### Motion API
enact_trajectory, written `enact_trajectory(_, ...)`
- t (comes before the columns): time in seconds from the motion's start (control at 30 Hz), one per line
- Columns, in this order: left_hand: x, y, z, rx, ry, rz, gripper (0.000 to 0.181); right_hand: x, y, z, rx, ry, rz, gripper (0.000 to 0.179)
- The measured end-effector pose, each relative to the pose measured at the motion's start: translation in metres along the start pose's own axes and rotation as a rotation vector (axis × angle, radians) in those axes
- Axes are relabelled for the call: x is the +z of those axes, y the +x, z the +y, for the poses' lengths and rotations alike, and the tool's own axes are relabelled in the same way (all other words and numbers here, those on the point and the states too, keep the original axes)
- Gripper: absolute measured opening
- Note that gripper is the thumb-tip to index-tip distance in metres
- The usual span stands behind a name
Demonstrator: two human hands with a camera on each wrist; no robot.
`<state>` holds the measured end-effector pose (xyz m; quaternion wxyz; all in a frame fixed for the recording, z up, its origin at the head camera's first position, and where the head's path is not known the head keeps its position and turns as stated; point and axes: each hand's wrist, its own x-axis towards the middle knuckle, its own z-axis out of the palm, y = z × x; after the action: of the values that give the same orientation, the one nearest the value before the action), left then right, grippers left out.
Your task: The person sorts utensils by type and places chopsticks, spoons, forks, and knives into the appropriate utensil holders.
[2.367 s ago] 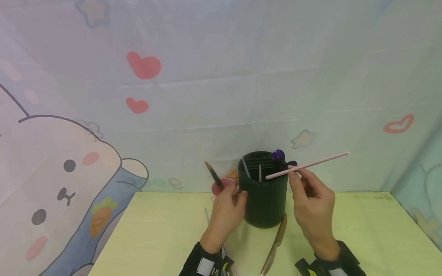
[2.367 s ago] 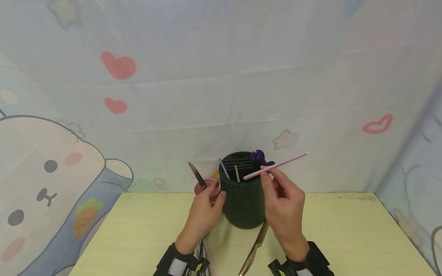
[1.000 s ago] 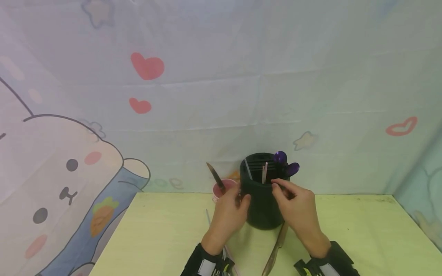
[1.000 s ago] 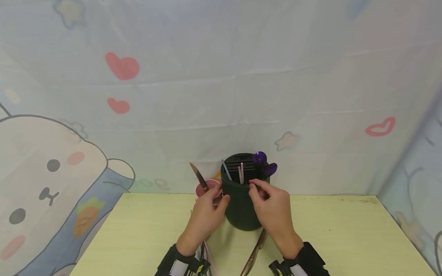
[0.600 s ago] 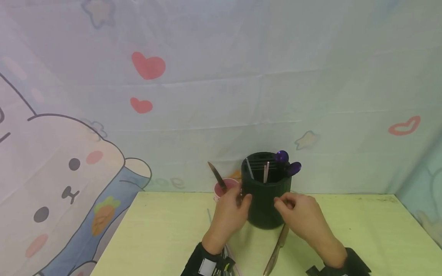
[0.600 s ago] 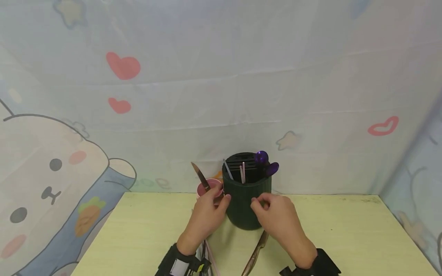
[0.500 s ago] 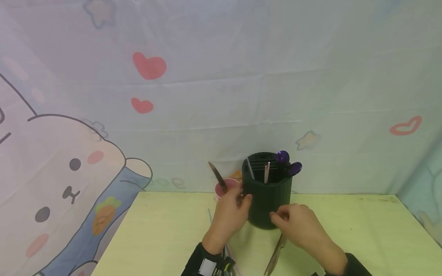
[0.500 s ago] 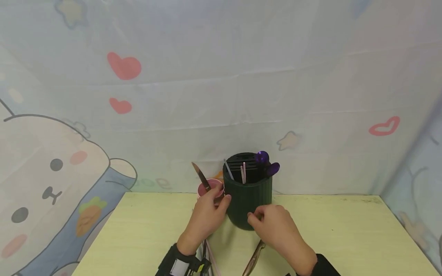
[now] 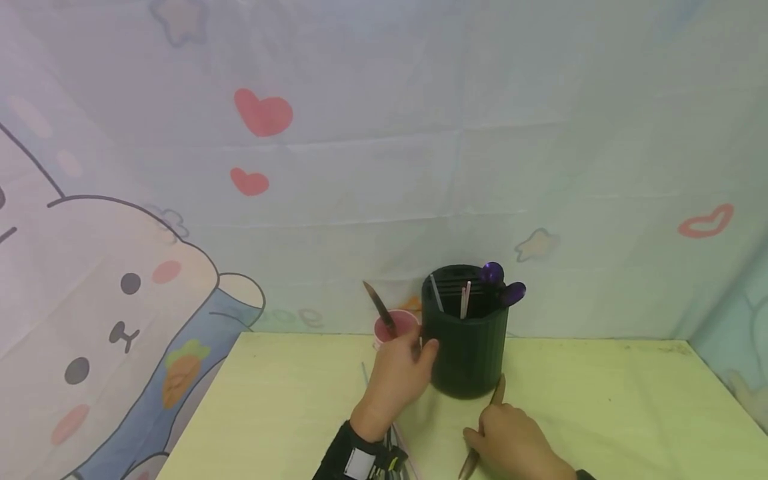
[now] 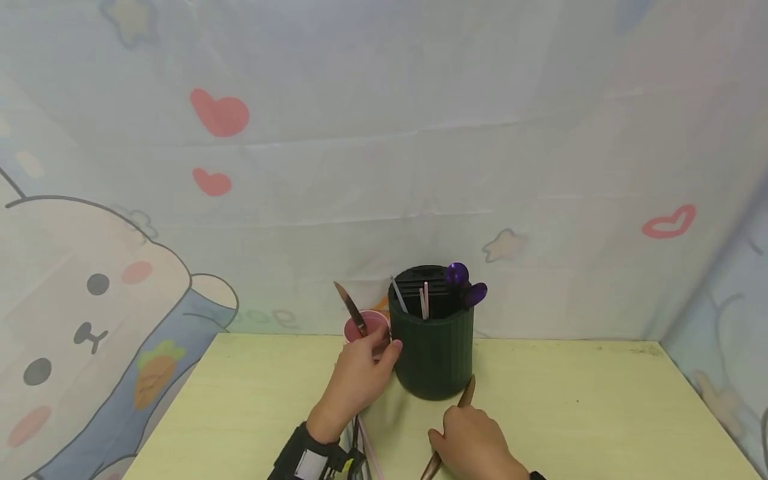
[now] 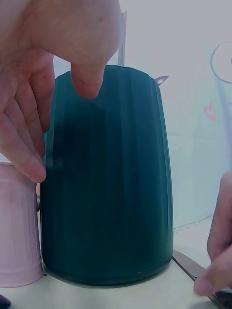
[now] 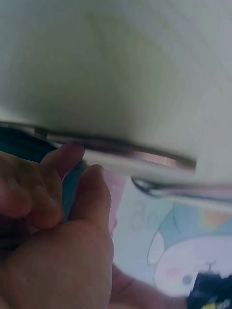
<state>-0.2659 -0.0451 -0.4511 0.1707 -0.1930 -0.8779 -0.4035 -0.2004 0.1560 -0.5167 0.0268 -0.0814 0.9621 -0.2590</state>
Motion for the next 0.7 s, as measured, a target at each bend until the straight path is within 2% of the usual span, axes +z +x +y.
enact_trajectory(0.2,-0.001,0.000,0.001,-0.004,0.020,-0.018,0.036,0.004,0.005,0.009,0.055,-0.058,-0.047,0.034)
enact_trajectory(0.4,-0.001,0.000,0.002,0.004,0.030,-0.010,0.035,-0.008,0.005,0.026,0.075,-0.062,-0.078,0.029)
enact_trajectory(0.7,-0.001,0.000,0.001,0.004,0.032,-0.023,0.033,-0.028,0.002,0.047,0.149,-0.068,-0.141,0.024)
